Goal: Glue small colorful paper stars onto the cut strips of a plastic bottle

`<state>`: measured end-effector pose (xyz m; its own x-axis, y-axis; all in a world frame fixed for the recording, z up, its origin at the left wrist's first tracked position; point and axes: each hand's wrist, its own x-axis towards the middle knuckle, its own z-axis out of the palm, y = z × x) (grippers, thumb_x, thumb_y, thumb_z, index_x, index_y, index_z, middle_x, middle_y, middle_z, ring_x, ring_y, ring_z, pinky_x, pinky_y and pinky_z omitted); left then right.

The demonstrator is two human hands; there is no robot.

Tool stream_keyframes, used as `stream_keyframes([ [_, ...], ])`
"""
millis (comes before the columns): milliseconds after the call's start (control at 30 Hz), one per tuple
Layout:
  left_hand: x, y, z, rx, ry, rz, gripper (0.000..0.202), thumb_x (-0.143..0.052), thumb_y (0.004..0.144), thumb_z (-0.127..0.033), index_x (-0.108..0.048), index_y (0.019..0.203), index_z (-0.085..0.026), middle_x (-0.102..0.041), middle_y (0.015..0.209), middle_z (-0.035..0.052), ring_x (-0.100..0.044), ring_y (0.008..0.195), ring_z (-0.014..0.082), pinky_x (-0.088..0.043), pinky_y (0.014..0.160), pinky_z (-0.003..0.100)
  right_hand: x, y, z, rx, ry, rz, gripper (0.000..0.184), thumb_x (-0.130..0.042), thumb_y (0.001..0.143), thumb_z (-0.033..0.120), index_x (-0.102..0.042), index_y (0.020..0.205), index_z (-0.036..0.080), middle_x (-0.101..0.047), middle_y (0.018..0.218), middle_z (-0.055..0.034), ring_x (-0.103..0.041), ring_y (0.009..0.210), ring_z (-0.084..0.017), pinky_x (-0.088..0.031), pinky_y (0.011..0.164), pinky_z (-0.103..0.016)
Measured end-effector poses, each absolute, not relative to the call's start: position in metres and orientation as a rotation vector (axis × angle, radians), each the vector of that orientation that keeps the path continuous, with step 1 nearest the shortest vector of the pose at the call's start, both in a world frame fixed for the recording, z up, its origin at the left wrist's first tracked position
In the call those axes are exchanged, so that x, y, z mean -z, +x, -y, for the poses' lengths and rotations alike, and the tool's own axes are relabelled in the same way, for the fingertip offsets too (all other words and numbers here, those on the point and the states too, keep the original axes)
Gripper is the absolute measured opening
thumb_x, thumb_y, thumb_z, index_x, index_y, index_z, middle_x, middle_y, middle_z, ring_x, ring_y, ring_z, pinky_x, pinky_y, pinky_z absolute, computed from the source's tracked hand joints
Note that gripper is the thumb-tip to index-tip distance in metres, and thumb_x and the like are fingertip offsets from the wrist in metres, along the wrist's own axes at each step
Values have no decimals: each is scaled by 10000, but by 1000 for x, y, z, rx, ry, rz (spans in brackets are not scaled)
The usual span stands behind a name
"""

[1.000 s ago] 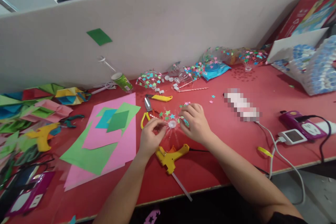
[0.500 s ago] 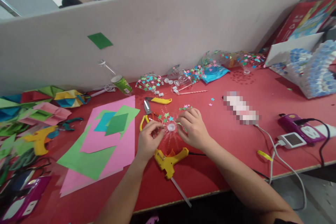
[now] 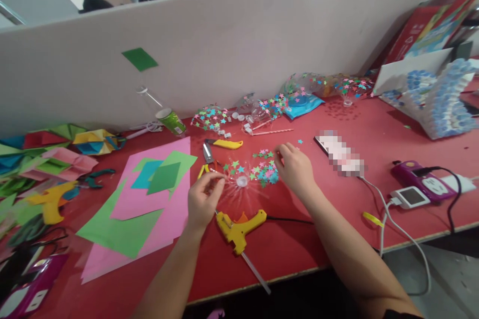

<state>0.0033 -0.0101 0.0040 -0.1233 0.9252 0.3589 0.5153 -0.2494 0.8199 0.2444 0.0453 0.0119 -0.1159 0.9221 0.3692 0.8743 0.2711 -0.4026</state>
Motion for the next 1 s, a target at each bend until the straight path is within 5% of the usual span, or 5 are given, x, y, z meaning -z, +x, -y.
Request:
stream_keyframes([
  [200, 5, -1, 10, -1477, 1590, -1637, 167, -599, 863, -330, -664, 935, -194, -636, 779, 15, -538, 609, 107, -451, 541, 210, 0, 247, -53, -259, -1897, 2362, 117, -567, 846, 170, -681, 865, 186, -691, 895, -75, -648, 786, -197, -369, 604, -272],
  [500, 7, 1, 10, -1476, 1644, -1604, 162, -578, 883, -329, -663, 903, -192, -636, 771, 17, -538, 610, 110, -462, 555, 217, 13, 231, -51, -238, -1813, 2476, 144, -578, 891, 231, -679, 960, 156, -670, 993, -145, -640, 966, -252, -438, 726, -288],
  [1000, 2, 1, 9, -1489, 1696, -1584, 132, -578, 875, -291, -663, 862, -191, -647, 774, 16, -571, 656, 124, -461, 581, 222, 14, 235, -62, -440, -1909, 2293, 216, -514, 911, 217, -718, 855, 174, -741, 902, -87, -662, 818, -186, -350, 622, -251],
])
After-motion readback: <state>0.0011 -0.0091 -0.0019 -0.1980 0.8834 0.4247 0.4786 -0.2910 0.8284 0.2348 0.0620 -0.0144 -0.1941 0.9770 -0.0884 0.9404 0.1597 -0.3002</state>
